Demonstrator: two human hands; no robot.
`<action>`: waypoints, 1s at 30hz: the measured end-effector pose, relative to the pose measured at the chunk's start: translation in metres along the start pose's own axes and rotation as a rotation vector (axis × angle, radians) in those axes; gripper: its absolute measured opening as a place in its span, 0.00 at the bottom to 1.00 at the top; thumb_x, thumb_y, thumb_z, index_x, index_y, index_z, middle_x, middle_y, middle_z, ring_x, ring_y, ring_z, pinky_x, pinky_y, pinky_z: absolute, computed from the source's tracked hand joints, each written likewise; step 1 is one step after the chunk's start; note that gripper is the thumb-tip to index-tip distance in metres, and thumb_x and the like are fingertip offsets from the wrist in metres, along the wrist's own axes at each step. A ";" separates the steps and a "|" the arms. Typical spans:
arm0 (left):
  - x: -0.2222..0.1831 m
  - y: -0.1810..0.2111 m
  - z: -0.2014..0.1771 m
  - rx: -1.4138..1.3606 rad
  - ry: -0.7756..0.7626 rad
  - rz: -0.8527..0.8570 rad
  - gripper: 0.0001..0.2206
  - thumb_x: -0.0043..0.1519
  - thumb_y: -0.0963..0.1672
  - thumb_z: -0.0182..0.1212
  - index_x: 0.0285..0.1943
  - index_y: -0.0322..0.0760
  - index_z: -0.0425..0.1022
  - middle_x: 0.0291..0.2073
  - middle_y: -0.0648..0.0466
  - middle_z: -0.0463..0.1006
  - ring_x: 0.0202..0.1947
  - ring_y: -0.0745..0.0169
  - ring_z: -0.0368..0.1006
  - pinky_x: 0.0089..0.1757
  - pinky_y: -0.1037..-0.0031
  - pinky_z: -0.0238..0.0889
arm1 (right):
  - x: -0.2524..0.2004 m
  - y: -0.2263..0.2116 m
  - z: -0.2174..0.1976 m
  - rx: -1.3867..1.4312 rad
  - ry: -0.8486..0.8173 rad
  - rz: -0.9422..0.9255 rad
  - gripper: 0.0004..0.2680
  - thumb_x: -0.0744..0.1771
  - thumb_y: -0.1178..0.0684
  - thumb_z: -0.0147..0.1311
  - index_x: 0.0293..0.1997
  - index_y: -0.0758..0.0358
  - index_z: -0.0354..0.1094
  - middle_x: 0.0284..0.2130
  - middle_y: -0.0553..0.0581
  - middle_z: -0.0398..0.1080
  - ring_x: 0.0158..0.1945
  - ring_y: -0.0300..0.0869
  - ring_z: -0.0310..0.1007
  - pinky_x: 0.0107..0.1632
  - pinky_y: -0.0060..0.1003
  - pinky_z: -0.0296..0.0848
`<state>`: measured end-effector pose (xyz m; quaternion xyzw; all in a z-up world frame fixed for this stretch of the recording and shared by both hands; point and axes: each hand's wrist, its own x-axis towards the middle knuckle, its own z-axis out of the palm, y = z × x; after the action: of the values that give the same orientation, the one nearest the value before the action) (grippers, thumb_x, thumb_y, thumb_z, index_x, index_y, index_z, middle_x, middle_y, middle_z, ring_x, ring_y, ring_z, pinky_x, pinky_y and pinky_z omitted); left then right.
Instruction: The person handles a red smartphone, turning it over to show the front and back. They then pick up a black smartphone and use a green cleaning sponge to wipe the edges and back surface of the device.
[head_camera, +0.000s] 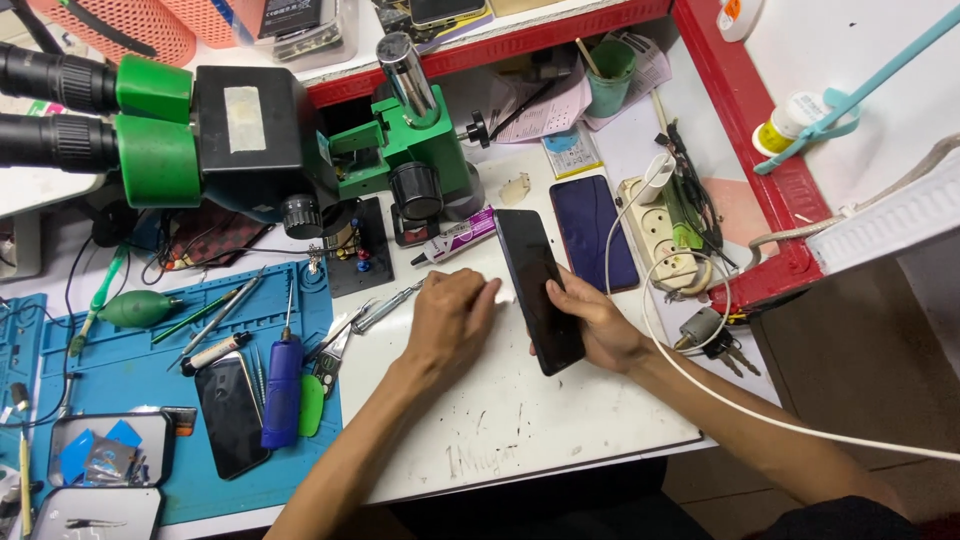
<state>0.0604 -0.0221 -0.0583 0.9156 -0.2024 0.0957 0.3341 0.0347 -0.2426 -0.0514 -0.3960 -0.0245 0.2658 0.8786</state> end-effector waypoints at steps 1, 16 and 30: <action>-0.007 -0.012 -0.002 -0.001 0.002 -0.003 0.18 0.66 0.49 0.58 0.19 0.52 0.67 0.12 0.69 0.67 0.18 0.69 0.68 0.38 0.76 0.63 | -0.002 0.002 0.006 -0.002 -0.001 0.003 0.21 0.69 0.52 0.44 0.70 0.68 0.48 0.39 0.70 0.72 0.32 0.49 0.79 0.35 0.47 0.82; -0.022 -0.004 -0.051 -0.478 0.112 0.002 0.19 0.70 0.48 0.35 0.36 0.41 0.74 0.22 0.54 0.75 0.24 0.60 0.72 0.32 0.70 0.68 | 0.037 0.032 0.019 -0.086 -0.036 0.076 0.17 0.68 0.56 0.48 0.64 0.71 0.58 0.41 0.68 0.75 0.44 0.48 0.79 0.50 0.46 0.78; -0.019 -0.036 -0.072 -0.181 0.025 0.040 0.13 0.65 0.49 0.58 0.29 0.42 0.76 0.13 0.54 0.72 0.16 0.60 0.68 0.26 0.74 0.64 | 0.030 0.029 0.002 -0.136 -0.007 0.066 0.12 0.70 0.47 0.43 0.52 0.66 0.63 0.22 0.66 0.72 0.25 0.47 0.78 0.30 0.39 0.80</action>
<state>0.0561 0.0557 -0.0305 0.8761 -0.2245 0.0950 0.4159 0.0473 -0.2111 -0.0756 -0.4546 -0.0325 0.2937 0.8402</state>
